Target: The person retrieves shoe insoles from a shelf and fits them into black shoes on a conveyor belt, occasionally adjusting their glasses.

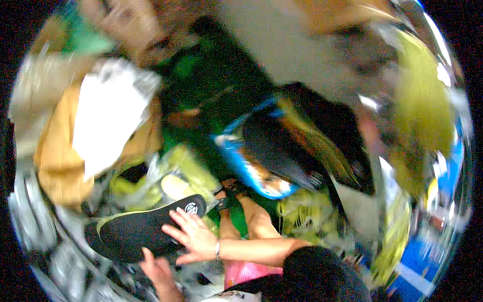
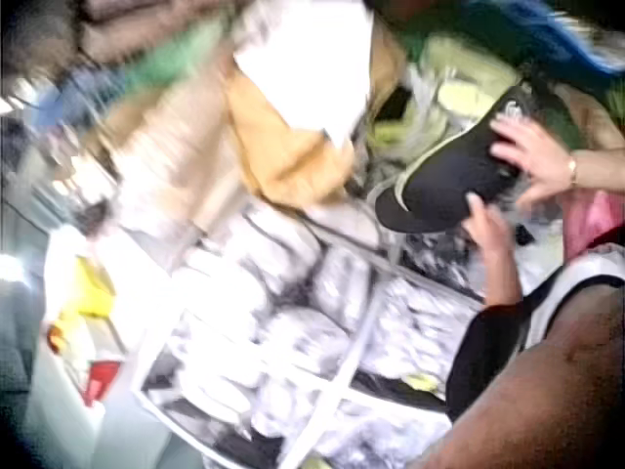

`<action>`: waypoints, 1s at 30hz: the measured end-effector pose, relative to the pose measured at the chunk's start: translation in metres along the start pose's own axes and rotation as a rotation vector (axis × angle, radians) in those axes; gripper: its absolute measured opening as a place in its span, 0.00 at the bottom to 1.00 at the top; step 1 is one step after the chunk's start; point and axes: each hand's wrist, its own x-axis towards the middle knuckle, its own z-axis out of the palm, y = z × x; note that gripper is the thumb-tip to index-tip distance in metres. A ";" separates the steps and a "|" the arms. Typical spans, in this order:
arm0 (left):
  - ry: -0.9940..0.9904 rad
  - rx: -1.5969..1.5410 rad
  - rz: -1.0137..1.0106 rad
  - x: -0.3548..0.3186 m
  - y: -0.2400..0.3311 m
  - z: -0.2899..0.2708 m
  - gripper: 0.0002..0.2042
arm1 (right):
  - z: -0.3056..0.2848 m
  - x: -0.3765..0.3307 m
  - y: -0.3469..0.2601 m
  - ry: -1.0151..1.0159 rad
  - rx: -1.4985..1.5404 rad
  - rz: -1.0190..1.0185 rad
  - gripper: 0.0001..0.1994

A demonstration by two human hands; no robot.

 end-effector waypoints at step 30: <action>-1.514 0.811 -0.807 -0.427 -0.103 0.442 0.30 | -0.337 -0.479 -0.057 1.164 -0.019 0.715 0.47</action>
